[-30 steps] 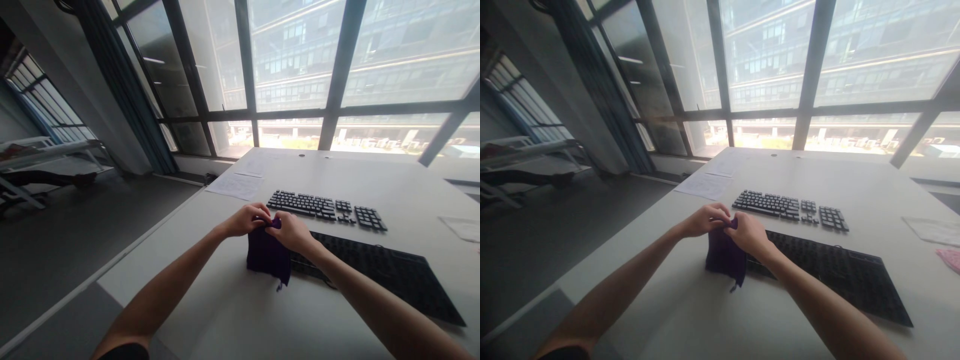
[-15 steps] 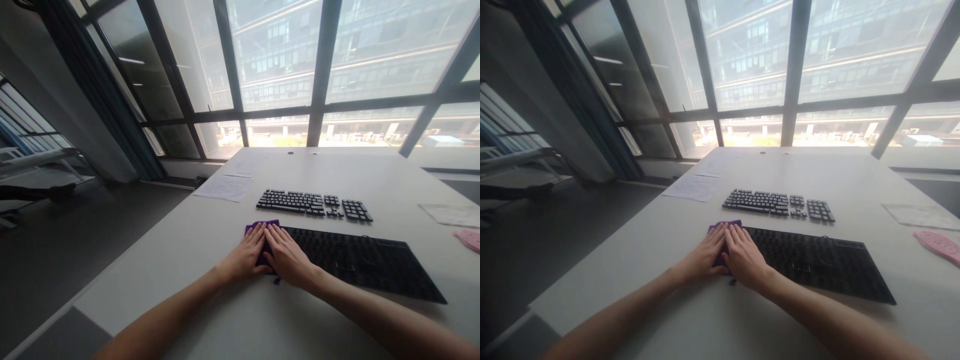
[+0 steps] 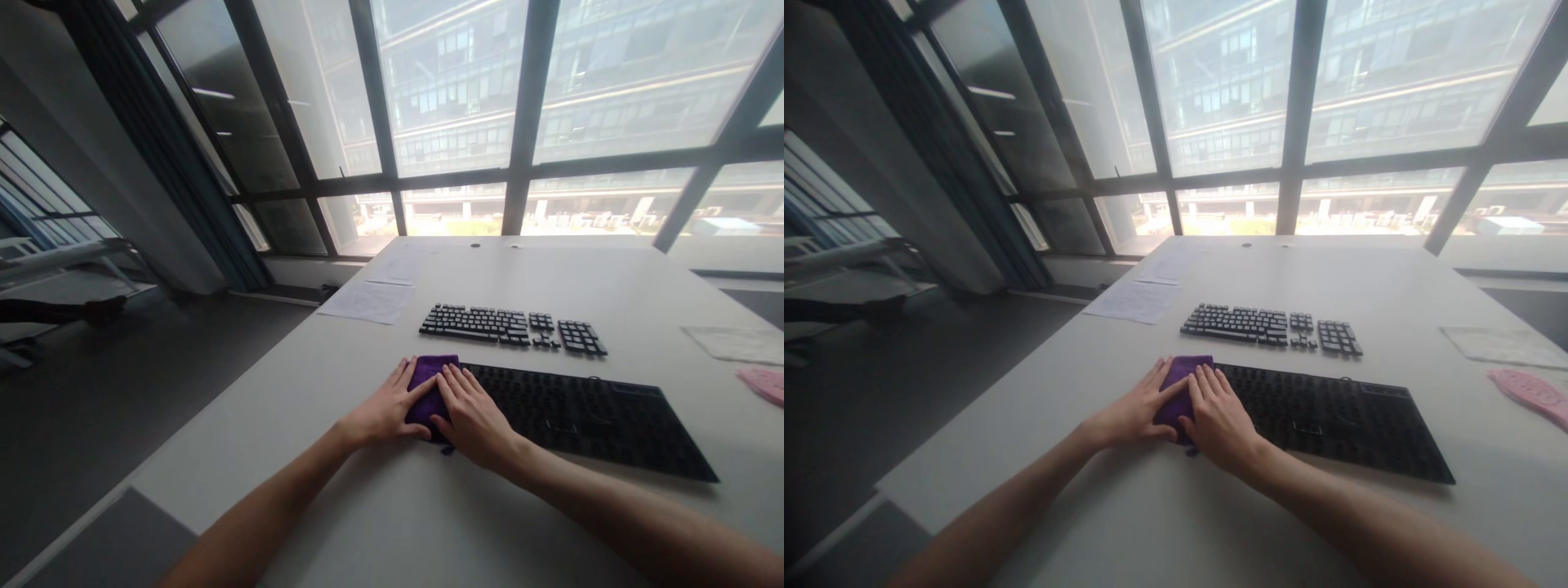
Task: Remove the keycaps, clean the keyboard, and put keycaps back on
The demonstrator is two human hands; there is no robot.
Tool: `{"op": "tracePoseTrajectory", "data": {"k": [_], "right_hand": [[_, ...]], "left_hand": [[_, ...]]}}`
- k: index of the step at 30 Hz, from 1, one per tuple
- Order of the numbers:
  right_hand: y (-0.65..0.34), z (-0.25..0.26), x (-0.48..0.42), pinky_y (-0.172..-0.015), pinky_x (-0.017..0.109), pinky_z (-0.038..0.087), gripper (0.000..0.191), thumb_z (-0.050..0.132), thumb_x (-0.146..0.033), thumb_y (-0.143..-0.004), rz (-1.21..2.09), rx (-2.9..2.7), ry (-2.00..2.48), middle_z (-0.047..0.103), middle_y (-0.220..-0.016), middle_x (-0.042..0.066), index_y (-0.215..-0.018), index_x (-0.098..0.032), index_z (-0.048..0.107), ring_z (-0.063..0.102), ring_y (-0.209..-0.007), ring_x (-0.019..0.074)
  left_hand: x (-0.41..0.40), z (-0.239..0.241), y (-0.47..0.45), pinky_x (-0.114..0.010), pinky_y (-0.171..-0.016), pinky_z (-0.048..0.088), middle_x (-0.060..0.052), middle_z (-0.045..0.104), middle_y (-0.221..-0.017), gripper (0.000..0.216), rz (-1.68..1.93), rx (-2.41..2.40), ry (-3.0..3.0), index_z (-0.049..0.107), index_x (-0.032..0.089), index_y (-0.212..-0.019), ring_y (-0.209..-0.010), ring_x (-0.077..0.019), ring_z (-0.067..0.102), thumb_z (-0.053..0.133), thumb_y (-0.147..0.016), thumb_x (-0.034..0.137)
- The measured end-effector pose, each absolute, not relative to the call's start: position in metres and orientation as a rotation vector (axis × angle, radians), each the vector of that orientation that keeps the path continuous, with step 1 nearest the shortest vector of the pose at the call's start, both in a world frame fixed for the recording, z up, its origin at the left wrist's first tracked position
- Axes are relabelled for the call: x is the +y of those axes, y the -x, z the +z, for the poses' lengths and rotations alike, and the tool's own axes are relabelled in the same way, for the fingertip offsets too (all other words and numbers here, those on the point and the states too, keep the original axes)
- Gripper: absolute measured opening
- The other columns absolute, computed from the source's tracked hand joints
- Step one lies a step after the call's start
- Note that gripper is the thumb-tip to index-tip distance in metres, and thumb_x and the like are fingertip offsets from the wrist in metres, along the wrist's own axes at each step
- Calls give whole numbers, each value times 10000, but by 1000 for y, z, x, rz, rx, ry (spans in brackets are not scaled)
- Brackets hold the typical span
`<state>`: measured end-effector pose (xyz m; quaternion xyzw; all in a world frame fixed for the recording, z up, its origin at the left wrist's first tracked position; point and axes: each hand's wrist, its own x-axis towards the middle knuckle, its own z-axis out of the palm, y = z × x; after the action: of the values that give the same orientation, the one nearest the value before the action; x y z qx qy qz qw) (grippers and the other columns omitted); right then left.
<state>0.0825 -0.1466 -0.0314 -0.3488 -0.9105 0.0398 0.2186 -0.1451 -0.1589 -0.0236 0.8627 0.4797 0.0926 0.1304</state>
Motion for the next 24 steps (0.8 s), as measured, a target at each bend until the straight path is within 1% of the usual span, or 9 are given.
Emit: {"op": "tracePoseTrajectory", "data": {"k": [2,5,7,10,13,16,20,22,24], "right_hand": [[-83,-31,-147,-1212,482,250,665,599,-376,-919,93,-2525,961,412,-1523,249,-1451,-4,453,330,-1458,338],[-83,-31,-146,-1215,486,239,674,613,-420,-918,72,-2524,958,436,-1510,246,-1434,-9,477,346,-1449,337],[-84,-29,-146,-1211,490,243,640,621,-418,-917,61,-2528,945,465,-1490,241,-1409,-24,511,378,-1431,336],[-84,-24,-146,-1199,489,262,520,628,-369,-921,49,-2544,909,548,-1422,224,-1336,-59,585,452,-1378,326],[-85,-18,-148,-1186,492,278,336,649,-330,-911,61,-2540,891,649,-1294,181,-1172,-121,681,525,-1296,309],[-86,-15,-149,-1167,490,303,261,634,-339,-926,79,-2500,902,672,-1247,147,-1102,-157,699,555,-1243,295],[-90,-16,-146,-1145,502,319,365,516,-325,-987,30,-2419,973,590,-1381,168,-1277,-134,630,487,-1317,320],[-90,-18,-143,-1143,516,313,405,478,-315,-999,23,-2404,1016,557,-1416,191,-1324,-108,601,456,-1345,337],[-89,-20,-138,-1139,521,315,423,460,-314,-1001,38,-2387,1069,548,-1424,200,-1344,-101,586,454,-1346,342]], "left_hand": [[-157,-24,148,-651,-1165,230,-148,-2,-1660,954,268,1380,-2468,240,312,-1571,-1497,-465,27,708,-793,602],[-150,-25,149,-585,-1193,239,-158,144,-1647,761,391,1405,-2435,293,258,-1561,-1509,-394,137,565,-918,562],[-146,-25,150,-572,-1206,213,-184,174,-1635,823,433,1420,-2449,276,206,-1566,-1513,-379,134,581,-901,582],[-144,-22,151,-575,-1211,181,-215,123,-1635,1039,362,1372,-2486,187,167,-1586,-1518,-388,68,668,-801,651],[-146,-14,152,-570,-1210,197,-216,95,-1637,1073,310,1370,-2470,182,156,-1586,-1517,-391,60,677,-782,665],[-150,-2,155,-551,-1202,254,-193,201,-1625,874,334,1389,-2460,341,175,-1542,-1505,-378,180,658,-842,592],[-152,11,163,-479,-1159,380,-113,502,-1477,431,504,1420,-2495,622,256,-1331,-1372,-300,460,627,-922,389],[-149,10,168,-448,-1121,431,-96,592,-1376,377,584,1461,-2472,639,260,-1303,-1275,-269,551,602,-938,346],[-144,3,172,-455,-1110,436,-105,619,-1343,426,685,1560,-2407,579,228,-1370,-1250,-267,571,548,-964,351]]}}
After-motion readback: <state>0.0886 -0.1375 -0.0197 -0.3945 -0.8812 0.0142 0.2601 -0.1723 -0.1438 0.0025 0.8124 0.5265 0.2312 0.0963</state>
